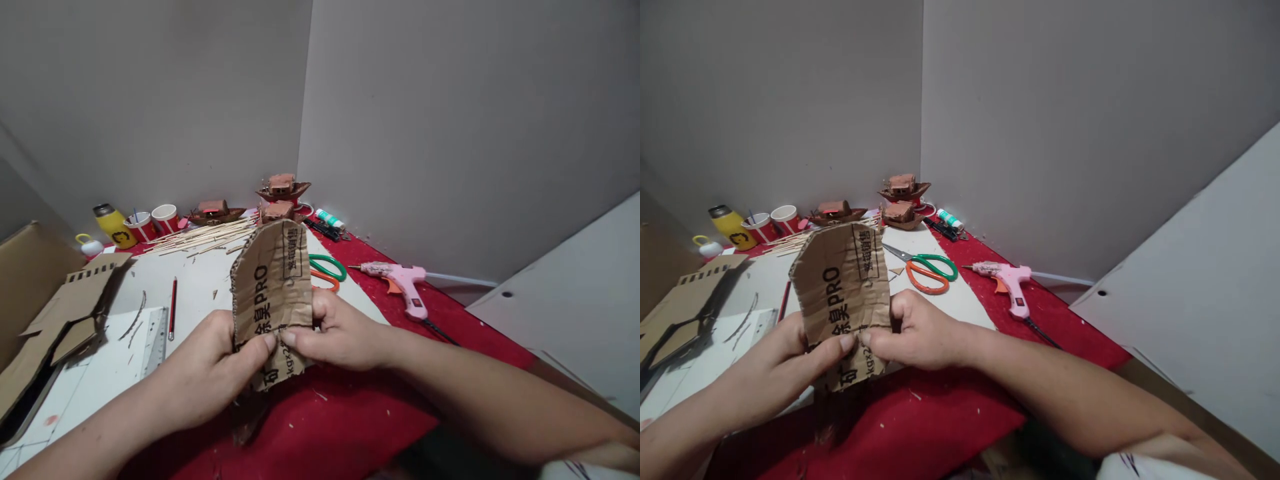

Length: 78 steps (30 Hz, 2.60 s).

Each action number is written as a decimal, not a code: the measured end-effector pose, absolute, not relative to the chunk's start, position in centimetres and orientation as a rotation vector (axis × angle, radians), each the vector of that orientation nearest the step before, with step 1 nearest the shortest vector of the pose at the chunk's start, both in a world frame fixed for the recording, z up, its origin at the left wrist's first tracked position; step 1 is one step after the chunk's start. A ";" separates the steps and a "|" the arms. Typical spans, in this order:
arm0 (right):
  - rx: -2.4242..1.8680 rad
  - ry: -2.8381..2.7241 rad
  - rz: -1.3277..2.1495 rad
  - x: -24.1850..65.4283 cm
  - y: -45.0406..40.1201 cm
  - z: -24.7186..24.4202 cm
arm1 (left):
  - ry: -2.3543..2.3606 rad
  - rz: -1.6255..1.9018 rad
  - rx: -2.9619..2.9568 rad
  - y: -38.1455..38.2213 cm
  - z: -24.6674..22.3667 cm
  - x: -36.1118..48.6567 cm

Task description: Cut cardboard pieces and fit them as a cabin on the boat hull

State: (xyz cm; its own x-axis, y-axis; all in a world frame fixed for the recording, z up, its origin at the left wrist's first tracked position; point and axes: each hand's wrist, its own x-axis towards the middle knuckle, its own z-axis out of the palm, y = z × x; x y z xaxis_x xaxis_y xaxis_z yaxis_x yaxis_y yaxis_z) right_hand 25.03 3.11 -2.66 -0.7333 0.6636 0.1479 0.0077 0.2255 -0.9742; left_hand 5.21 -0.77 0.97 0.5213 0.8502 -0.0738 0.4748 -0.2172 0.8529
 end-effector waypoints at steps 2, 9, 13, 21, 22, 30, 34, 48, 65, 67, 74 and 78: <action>-0.598 -1.995 1.474 25.0 3.1 -2.9 | 1.144 0.532 2.009 -0.8 0.9 5.3; -0.617 -2.030 0.993 24.6 2.0 -2.5 | 1.318 0.790 2.366 -1.3 -0.2 6.3; -0.749 -1.896 1.208 24.8 2.1 -2.2 | 1.167 0.709 1.898 -0.5 0.6 5.8; -0.600 -1.726 1.552 24.4 3.3 -2.7 | 1.050 0.700 1.839 -0.3 1.2 5.6; -0.565 -1.710 1.562 24.3 3.2 -2.8 | 1.058 0.705 1.883 -0.4 1.0 5.7; -0.790 -1.718 1.366 23.4 2.7 -3.6 | 1.429 0.856 2.469 -0.5 -1.9 6.0; -0.684 -1.654 1.441 23.9 2.9 -3.0 | 1.213 0.748 2.095 -0.8 -0.1 6.0; -0.895 -1.700 1.609 23.7 2.6 -3.4 | 1.278 0.930 2.690 -1.2 -0.9 5.8; -0.797 -1.561 1.407 23.2 2.4 -4.1 | 1.416 0.687 2.789 -1.2 -0.7 5.4; -0.839 -1.545 1.285 22.9 2.4 -4.2 | 1.448 0.742 2.831 -0.8 -1.3 5.5; -0.733 -1.609 1.647 23.0 2.1 -4.1 | 1.162 1.049 2.111 -0.1 0.2 5.3; -0.596 -1.681 1.681 24.1 3.1 -3.6 | 1.172 1.068 1.937 0.3 1.4 4.3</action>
